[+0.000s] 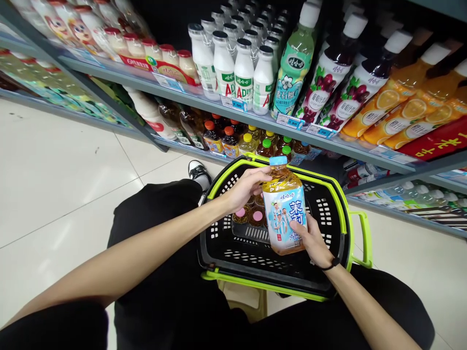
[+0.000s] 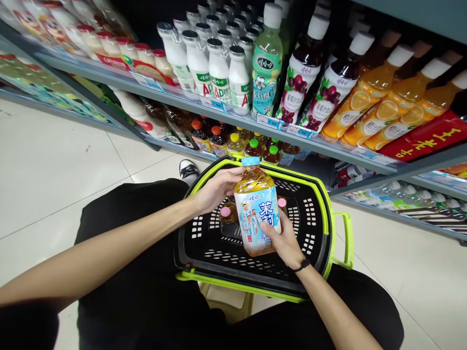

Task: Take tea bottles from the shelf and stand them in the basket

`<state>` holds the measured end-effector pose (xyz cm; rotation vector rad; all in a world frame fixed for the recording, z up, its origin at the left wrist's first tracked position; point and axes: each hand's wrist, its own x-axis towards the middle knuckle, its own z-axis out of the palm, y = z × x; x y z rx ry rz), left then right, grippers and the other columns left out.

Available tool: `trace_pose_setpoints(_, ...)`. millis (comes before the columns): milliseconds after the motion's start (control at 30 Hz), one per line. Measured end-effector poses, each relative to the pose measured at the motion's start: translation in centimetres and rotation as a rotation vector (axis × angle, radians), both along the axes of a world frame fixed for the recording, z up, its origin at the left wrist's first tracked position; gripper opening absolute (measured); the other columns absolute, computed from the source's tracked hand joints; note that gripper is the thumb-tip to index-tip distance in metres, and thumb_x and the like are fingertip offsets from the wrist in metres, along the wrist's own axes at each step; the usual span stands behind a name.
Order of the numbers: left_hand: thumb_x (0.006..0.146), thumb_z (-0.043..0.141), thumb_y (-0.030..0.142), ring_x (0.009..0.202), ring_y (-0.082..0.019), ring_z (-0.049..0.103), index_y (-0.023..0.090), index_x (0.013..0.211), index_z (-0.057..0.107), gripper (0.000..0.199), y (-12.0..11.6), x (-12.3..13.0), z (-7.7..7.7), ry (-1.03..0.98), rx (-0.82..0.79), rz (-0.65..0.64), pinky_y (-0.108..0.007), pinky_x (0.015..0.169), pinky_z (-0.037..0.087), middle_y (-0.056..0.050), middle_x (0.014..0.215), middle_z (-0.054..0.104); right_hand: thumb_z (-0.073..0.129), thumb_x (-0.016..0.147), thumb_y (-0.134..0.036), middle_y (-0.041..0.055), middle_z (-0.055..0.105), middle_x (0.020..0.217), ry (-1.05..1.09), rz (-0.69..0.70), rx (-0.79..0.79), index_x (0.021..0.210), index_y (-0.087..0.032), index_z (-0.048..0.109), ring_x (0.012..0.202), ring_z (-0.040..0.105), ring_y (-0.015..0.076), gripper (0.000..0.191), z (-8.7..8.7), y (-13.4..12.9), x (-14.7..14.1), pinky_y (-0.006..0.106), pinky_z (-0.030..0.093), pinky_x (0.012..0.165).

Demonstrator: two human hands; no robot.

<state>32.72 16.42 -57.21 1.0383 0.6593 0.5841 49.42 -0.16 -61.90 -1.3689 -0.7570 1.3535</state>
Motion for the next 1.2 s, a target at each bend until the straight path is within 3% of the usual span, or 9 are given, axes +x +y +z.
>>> trace_pose_setpoints(100, 0.068, 0.066, 0.033, 0.067, -0.013, 0.034, 0.016, 0.106, 0.076, 0.042, -0.1, -0.2, 0.0, -0.009, 0.007, -0.026, -0.028, 0.055, 0.016, -0.004, 0.094, 0.066, 0.083, 0.081, -0.058, 0.0094, 0.074, 0.12, -0.006, 0.006, -0.003, 0.122, -0.02, 0.065, 0.104, 0.073, 0.0278, 0.059, -0.2, -0.1, 0.2, 0.046, 0.058, 0.101)
trace_pose_setpoints(267, 0.063, 0.06, 0.022, 0.069, -0.014, 0.039, 0.015, 0.11, 0.079, 0.051, -0.3, -0.3, -0.3, -0.072, 0.018, -0.064, -0.027, 0.055, 0.02, -0.005, 0.087, 0.068, 0.086, 0.079, -0.055, 0.0089, 0.075, 0.118, -0.027, 0.016, 0.004, 0.121, -0.02, 0.064, 0.106, 0.072, 0.0266, 0.059, -0.3, -0.2, 0.2, 0.042, 0.058, 0.101)
trace_pose_setpoints(533, 0.062, 0.059, 0.023, 0.089, -0.023, 0.059, 0.011, 0.121, 0.076, 0.062, -0.2, -0.4, 0.1, -0.116, 0.087, -0.164, -0.033, 0.073, 0.042, -0.011, 0.108, 0.075, 0.09, 0.071, -0.056, 0.0103, 0.074, 0.12, -0.021, -0.004, 0.002, 0.119, -0.022, 0.06, 0.106, 0.073, 0.0286, 0.066, 0.0, -0.1, -0.4, 0.043, 0.061, 0.095)
trace_pose_setpoints(633, 0.061, 0.059, 0.026, 0.088, -0.025, 0.059, 0.013, 0.123, 0.076, 0.065, -0.1, -0.4, 0.2, -0.113, 0.092, -0.154, -0.033, 0.071, 0.041, -0.011, 0.116, 0.075, 0.093, 0.066, -0.053, 0.0096, 0.074, 0.118, -0.043, -0.007, 0.014, 0.12, -0.022, 0.059, 0.106, 0.072, 0.0286, 0.07, 0.1, 0.0, -0.7, 0.043, 0.061, 0.095)
trace_pose_setpoints(767, 0.067, 0.057, 0.034, 0.085, -0.023, 0.057, 0.015, 0.122, 0.077, 0.062, -0.2, -0.6, 0.6, -0.078, 0.084, -0.149, -0.03, 0.059, 0.027, -0.01, 0.123, 0.074, 0.093, 0.068, -0.044, 0.0079, 0.074, 0.118, -0.038, -0.018, 0.059, 0.121, -0.023, 0.059, 0.106, 0.072, 0.0268, 0.067, 0.1, 0.1, -1.0, 0.04, 0.06, 0.096)
trace_pose_setpoints(900, 0.07, 0.054, 0.036, 0.089, -0.022, 0.058, 0.017, 0.123, 0.077, 0.061, -0.2, -0.9, 1.2, -0.074, 0.065, -0.184, -0.03, 0.057, 0.019, -0.007, 0.127, 0.073, 0.093, 0.068, -0.044, 0.0078, 0.074, 0.117, -0.051, -0.025, 0.055, 0.122, -0.023, 0.061, 0.105, 0.071, 0.0275, 0.067, -0.1, 0.2, -0.8, 0.041, 0.06, 0.096)
trace_pose_setpoints(1033, 0.075, 0.057, 0.04, 0.082, -0.018, 0.054, 0.016, 0.124, 0.077, 0.058, -0.2, -0.9, 1.5, -0.08, 0.043, -0.156, -0.03, 0.055, 0.019, -0.007, 0.128, 0.072, 0.091, 0.066, -0.055, 0.0089, 0.075, 0.108, -0.016, -0.024, 0.028, 0.11, -0.022, 0.067, 0.099, 0.072, 0.0298, 0.06, -1.2, -0.2, -0.1, 0.045, 0.059, 0.093)
trace_pose_setpoints(1200, 0.077, 0.071, 0.038, 0.056, -0.007, 0.04, 0.016, 0.127, 0.075, 0.055, -0.5, -1.1, 1.1, -0.136, -0.054, -0.152, -0.025, 0.047, 0.023, -0.011, 0.128, 0.072, 0.089, 0.051, -0.071, 0.009, 0.076, 0.095, 0.185, -0.131, -0.1, 0.096, -0.023, 0.073, 0.096, 0.072, 0.034, 0.067, -2.2, -0.9, 0.2, 0.052, 0.057, 0.095)
